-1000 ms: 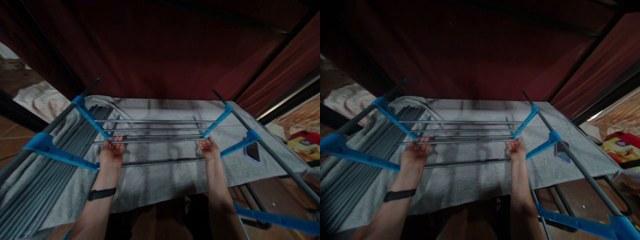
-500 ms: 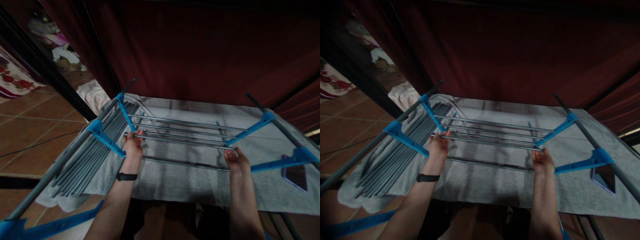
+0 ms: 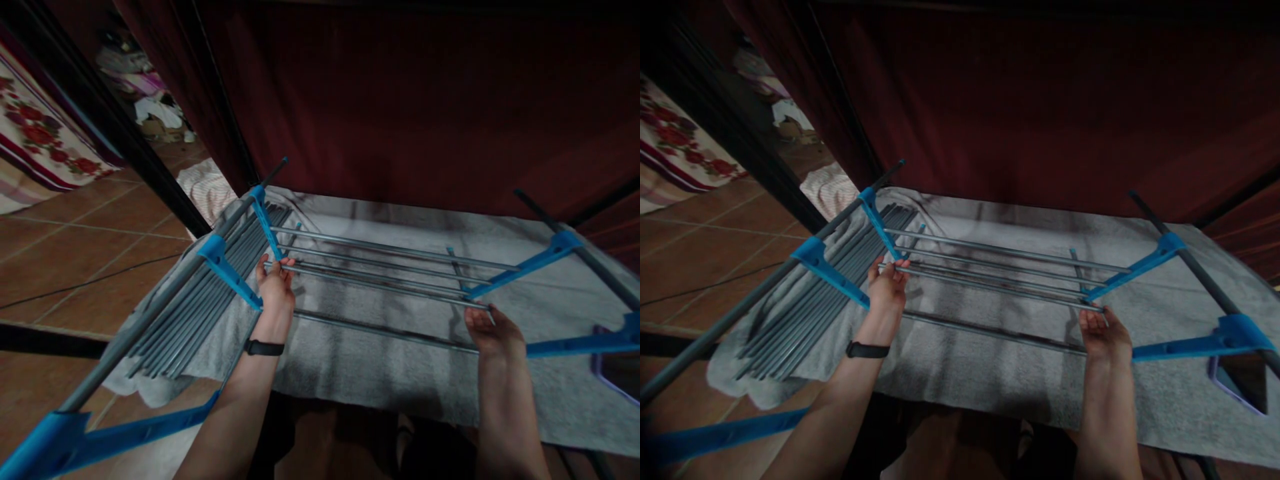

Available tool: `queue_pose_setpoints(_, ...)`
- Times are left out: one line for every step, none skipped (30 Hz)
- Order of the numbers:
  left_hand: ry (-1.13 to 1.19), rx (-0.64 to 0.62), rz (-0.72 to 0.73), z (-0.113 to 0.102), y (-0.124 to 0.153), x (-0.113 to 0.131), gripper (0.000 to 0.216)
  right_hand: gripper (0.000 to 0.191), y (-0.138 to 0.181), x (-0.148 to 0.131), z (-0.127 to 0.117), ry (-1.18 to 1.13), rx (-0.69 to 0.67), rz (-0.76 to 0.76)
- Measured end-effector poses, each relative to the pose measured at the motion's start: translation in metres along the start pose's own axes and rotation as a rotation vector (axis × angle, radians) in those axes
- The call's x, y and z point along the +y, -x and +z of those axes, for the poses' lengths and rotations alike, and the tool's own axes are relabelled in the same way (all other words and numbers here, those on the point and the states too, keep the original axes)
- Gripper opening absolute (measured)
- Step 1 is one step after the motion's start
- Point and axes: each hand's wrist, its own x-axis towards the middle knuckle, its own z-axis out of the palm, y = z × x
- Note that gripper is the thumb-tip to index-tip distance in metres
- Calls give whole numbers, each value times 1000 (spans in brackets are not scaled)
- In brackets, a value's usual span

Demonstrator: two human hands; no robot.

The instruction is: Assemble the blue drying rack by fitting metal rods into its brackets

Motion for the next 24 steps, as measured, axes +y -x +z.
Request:
queue_pose_setpoints(-1,-5,9,0,0,0,38,25,0,0,0,6,9,1)
queue_pose_setpoints(-3,-6,19,0,0,0,37,26,0,0,0,14,18,1)
queue_pose_setpoints(-6,-6,32,0,1,0,36,26,0,0,0,20,18,-1)
queue_pose_setpoints(-9,-5,47,1,1,0,34,25,-1,0,0,24,12,-7)
queue_pose_setpoints(-13,-9,67,1,2,0,31,25,-1,0,0,27,-1,-14)
queue_pose_setpoints(-19,-17,89,2,3,0,29,24,-1,0,-1,27,-10,-20)
queue_pose_setpoints(-27,-33,114,2,4,0,28,23,-1,1,-1,25,-21,-24)
queue_pose_setpoints(-37,-51,141,3,5,-1,28,22,-1,1,-2,24,-28,-23)
queue_pose_setpoints(-51,-72,171,3,6,-1,28,22,0,1,-2,24,-31,-18)
queue_pose_setpoints(-70,-95,206,3,6,-2,29,21,0,2,-2,26,-31,-11)
queue_pose_setpoints(-94,-117,245,3,6,-4,29,21,0,2,-2,28,-26,-8)
queue_pose_setpoints(-121,-138,289,2,5,-6,31,20,-1,3,-2,30,-21,-8)
queue_pose_setpoints(-149,-155,336,2,4,-7,32,20,-1,3,-2,32,-20,-8)
queue_pose_setpoints(-175,-169,383,1,3,-9,35,20,-2,4,-2,35,-17,-7)
queue_pose_setpoints(-198,-179,429,1,1,-11,37,20,-3,5,-2,36,-19,-11)
queue_pose_setpoints(-216,-185,469,1,0,-13,39,20,-5,5,-2,39,-20,-15)
queue_pose_setpoints(-228,-188,500,0,-1,-14,41,21,-6,6,-3,44,-28,-17)
queue_pose_setpoints(-235,-187,522,0,-2,-15,43,21,-8,6,-4,49,-40,-18)
queue_pose_setpoints(-237,-184,536,1,-3,-15,44,21,-10,7,-5,54,-51,-20)
queue_pose_setpoints(-234,-182,544,1,-4,-15,44,21,-11,7,-5,58,-62,-21)
queue_pose_setpoints(-228,-181,548,1,-4,-14,45,20,-12,7,-6,62,-73,-19)
queue_pose_setpoints(-218,-184,550,2,-3,-13,45,20,-12,8,-6,66,-78,-19)
queue_pose_setpoints(-204,-187,551,3,-2,-12,45,19,-12,8,-5,71,-79,-20)
queue_pose_setpoints(-187,-192,550,4,-2,-10,46,20,-11,8,-4,79,-74,-22)
